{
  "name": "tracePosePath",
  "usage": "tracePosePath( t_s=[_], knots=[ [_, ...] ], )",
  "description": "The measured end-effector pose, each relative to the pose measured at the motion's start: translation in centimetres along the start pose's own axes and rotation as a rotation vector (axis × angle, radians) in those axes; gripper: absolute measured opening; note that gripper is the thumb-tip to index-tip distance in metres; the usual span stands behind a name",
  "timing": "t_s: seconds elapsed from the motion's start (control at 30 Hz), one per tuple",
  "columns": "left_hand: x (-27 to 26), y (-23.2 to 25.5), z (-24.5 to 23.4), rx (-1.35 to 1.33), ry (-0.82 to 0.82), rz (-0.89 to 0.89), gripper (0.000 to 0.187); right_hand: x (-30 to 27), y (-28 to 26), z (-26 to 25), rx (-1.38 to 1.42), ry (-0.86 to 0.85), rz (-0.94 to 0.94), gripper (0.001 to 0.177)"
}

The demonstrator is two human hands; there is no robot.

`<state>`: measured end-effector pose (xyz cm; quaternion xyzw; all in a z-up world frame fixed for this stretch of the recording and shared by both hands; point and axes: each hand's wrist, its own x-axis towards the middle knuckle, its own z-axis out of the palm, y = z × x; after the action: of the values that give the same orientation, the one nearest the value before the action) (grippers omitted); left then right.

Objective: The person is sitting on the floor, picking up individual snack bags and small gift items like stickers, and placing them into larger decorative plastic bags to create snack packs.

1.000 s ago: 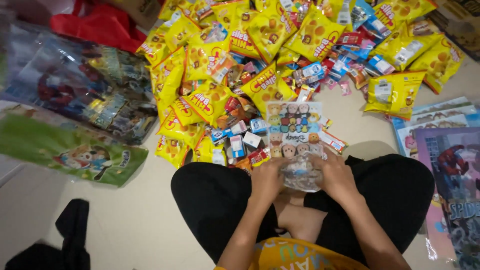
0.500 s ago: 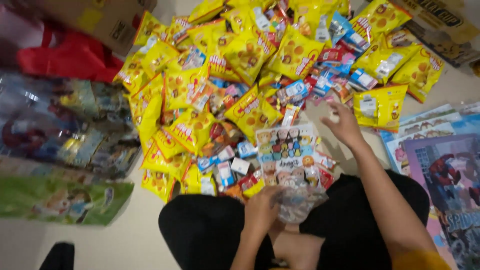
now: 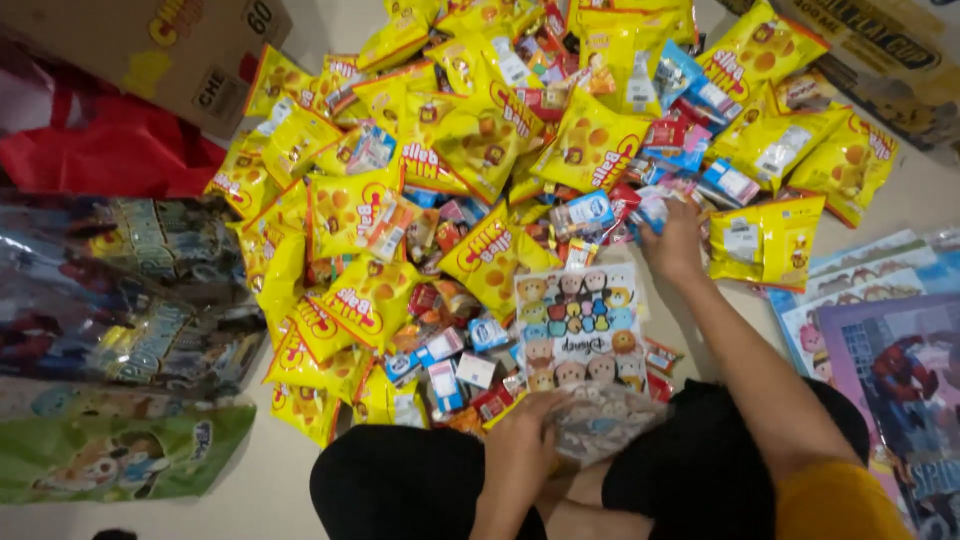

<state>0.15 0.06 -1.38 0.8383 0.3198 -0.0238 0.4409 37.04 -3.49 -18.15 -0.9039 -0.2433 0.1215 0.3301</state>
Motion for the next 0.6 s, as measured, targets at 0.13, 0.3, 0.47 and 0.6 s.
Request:
tracePosePath(
  t_s=[0.13, 0.3, 0.47, 0.6],
  knots=[
    [-0.7, -0.1, 1.1, 0.072, -0.044, -0.011, 0.054, -3.9, 5.9, -1.1, 0.282, -0.108, 0.371, 0.021],
    [-1.7, -0.4, 2.7, 0.14, 0.034, 0.097, 0.059, -13.6, -2.8, -11.8, 1.144, -0.43, 0.495, 0.053],
    [-2.6, 1.8, 1.3, 0.095, -0.036, 0.042, 0.056, -22.5, -7.4, -14.5, 1.164, -0.597, 0.194, 0.054],
    [-1.6, 0.5, 1.8, 0.151, -0.107, -0.086, 0.04, -24.6, -10.4, -13.2, 0.481, -0.762, -0.322, 0.059]
  ],
)
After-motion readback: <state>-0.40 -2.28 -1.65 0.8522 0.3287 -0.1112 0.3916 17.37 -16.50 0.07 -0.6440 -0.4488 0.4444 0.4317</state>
